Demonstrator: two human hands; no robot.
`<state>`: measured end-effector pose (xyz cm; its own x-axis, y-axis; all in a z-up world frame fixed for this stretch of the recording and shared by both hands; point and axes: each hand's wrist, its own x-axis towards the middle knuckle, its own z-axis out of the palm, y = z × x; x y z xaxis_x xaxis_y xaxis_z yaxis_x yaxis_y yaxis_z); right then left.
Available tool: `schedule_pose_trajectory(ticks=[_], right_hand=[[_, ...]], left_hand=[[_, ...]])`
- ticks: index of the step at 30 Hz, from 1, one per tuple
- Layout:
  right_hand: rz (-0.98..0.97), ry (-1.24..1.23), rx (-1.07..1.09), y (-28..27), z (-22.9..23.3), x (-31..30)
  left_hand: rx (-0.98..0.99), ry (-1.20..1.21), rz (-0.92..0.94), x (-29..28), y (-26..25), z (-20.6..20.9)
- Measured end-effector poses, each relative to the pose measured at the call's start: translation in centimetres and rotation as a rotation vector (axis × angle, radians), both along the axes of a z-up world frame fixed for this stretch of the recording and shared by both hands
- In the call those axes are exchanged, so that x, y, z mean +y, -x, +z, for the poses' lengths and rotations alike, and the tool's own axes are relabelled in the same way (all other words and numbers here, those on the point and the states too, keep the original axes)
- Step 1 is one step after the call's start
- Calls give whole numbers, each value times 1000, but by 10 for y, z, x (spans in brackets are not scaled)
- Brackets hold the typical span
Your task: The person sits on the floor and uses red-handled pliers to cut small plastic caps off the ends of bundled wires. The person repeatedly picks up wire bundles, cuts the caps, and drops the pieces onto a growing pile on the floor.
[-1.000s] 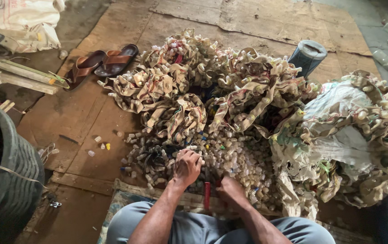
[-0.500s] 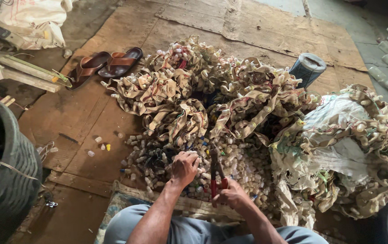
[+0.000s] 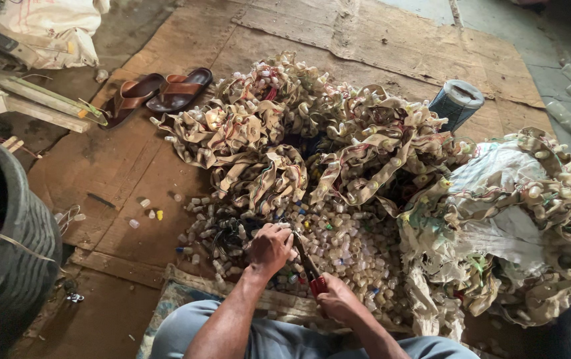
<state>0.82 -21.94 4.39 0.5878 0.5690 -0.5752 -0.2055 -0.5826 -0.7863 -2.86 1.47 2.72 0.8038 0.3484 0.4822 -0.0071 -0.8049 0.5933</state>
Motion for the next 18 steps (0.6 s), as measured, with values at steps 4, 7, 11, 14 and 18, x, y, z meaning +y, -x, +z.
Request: schedule_pose_trajectory(ticks=[4,7,11,14,18], right_hand=[[-36,-93,60,0,-6,-3],[40,2,-41,-5,-17,-9],[215,-175,-398,-11,-22,-17],[187,-80,-363,-9,-6,-11],[8,127,-156,3,23,7]], left_hand=[[95,-12,-36,0,1,0],[70,-56,-78,1,5,6],[19,-78,-103,2,7,12],[13,-68,-104,3,7,13],[2,-6,-72,1,3,9]])
